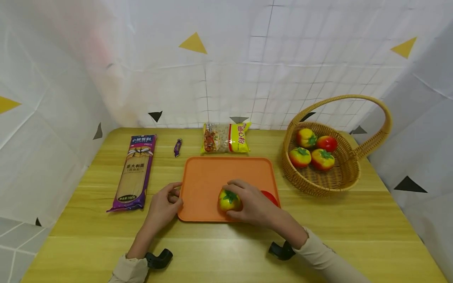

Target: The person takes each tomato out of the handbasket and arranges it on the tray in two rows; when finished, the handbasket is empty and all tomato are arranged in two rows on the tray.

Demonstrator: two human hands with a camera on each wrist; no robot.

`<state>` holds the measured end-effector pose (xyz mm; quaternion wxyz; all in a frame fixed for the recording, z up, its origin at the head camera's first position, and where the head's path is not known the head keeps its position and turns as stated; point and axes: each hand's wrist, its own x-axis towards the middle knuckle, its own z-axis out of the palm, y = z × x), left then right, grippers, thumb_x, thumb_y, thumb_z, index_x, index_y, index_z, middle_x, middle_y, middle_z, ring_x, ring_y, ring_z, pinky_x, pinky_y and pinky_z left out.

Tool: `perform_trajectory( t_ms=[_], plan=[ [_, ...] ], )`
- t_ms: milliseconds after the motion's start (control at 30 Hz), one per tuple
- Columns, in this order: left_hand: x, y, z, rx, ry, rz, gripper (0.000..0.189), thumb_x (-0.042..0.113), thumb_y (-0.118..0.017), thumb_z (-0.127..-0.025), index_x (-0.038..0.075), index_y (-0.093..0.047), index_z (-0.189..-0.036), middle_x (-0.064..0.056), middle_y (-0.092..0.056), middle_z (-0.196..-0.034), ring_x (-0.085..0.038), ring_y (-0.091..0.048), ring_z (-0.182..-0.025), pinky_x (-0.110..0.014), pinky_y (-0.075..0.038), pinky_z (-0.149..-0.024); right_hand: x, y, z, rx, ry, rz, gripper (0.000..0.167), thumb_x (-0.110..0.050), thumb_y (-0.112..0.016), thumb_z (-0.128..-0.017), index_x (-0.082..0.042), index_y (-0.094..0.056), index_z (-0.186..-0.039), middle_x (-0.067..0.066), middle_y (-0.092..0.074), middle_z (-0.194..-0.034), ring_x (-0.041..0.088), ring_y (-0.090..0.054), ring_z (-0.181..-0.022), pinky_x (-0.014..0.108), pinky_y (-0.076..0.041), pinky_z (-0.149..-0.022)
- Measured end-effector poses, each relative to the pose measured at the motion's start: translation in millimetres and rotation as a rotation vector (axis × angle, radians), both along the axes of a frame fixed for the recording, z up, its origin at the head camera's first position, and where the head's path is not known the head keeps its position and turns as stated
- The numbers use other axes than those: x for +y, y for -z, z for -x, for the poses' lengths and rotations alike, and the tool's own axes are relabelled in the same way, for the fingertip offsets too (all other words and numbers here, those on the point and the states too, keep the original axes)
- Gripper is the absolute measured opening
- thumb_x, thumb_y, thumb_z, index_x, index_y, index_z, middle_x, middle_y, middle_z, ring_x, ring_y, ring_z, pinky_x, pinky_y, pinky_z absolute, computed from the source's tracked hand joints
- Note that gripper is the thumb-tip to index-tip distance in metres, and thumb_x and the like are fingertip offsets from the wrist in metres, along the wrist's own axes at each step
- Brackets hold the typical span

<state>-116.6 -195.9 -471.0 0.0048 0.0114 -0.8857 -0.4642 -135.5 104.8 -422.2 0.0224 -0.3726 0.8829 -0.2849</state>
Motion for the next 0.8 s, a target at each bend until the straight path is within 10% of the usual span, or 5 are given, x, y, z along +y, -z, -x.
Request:
perform_trajectory(
  t_ms=[800],
  plan=[
    [0.4, -1.4, -0.2, -0.001, -0.006, 0.005, 0.05, 0.002, -0.065, -0.085, 0.011, -0.063, -0.134, -0.006, -0.065, -0.098, -0.016, -0.064, -0.079, -0.032, -0.052, -0.069, 14, -11.2, -5.1, 0.103, 0.048, -0.033, 0.086, -0.04, -0.089, -0.071, -0.016, -0.052, -0.145, 0.011, -0.046, -0.148, 0.031, -0.047, -0.132, 0.055, -0.044, -0.099]
  ],
)
